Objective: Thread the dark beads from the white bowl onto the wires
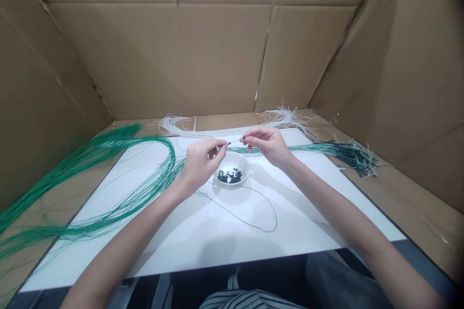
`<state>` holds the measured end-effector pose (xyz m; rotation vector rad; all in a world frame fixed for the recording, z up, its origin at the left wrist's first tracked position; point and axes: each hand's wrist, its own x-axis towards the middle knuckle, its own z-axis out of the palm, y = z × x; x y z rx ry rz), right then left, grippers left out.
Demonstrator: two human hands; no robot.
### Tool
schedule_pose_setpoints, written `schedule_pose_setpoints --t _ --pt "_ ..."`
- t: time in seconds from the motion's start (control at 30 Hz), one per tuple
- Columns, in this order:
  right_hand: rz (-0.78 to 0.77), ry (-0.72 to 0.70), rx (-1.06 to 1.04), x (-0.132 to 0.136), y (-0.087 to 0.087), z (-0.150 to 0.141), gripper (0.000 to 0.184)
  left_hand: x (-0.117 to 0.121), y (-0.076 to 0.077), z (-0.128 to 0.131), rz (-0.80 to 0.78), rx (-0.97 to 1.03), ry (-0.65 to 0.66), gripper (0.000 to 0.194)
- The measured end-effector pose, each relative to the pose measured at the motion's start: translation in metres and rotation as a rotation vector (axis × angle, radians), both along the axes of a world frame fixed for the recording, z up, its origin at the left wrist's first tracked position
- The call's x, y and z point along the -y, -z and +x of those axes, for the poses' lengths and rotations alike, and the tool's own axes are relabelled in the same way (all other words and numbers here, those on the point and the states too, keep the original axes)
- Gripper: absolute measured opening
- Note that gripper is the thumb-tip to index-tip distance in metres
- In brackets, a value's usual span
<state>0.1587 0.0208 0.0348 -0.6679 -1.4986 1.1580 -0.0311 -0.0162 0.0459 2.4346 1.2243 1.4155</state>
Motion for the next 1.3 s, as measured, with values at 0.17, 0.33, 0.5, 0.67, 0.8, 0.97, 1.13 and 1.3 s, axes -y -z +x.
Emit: schedule_pose_setpoints --t 0.17,0.33,0.5,0.67,0.8,0.97,1.13,1.3 --pt "0.049 0.051 0.038 0.0016 -0.0006 -0.0014 0.012 -0.0004 0.0004 -0.0004 0.014 -0.022 -0.004 0.016" --pt "0.058 0.074 0.032 0.0019 -0.0012 -0.0022 0.013 -0.0004 -0.0002 -0.0002 0.031 -0.023 -0.009 0.015" --pt "0.068 0.068 0.018 0.0013 -0.0001 -0.0016 0.009 0.0 -0.0016 0.0 0.039 -0.03 -0.004 0.014" --pt "0.074 0.063 -0.002 0.0021 -0.0008 -0.0022 0.007 0.001 -0.002 0.0001 0.047 -0.039 0.012 0.014" --pt "0.078 0.062 -0.014 0.0019 -0.0013 -0.0026 0.006 0.0012 -0.0019 0.0003 0.058 -0.045 0.009 0.014" --pt "0.093 0.058 -0.028 0.0002 0.0005 -0.002 0.007 0.0007 -0.002 0.0005 0.072 -0.047 0.01 0.014" --pt "0.097 0.063 -0.023 0.0002 0.0007 -0.0016 0.007 0.0007 -0.002 0.0005 0.078 -0.055 0.002 0.013" --pt "0.1 0.08 -0.005 0.0007 -0.0004 -0.0016 0.007 0.0013 -0.0021 0.0006 0.081 -0.055 0.001 0.013"
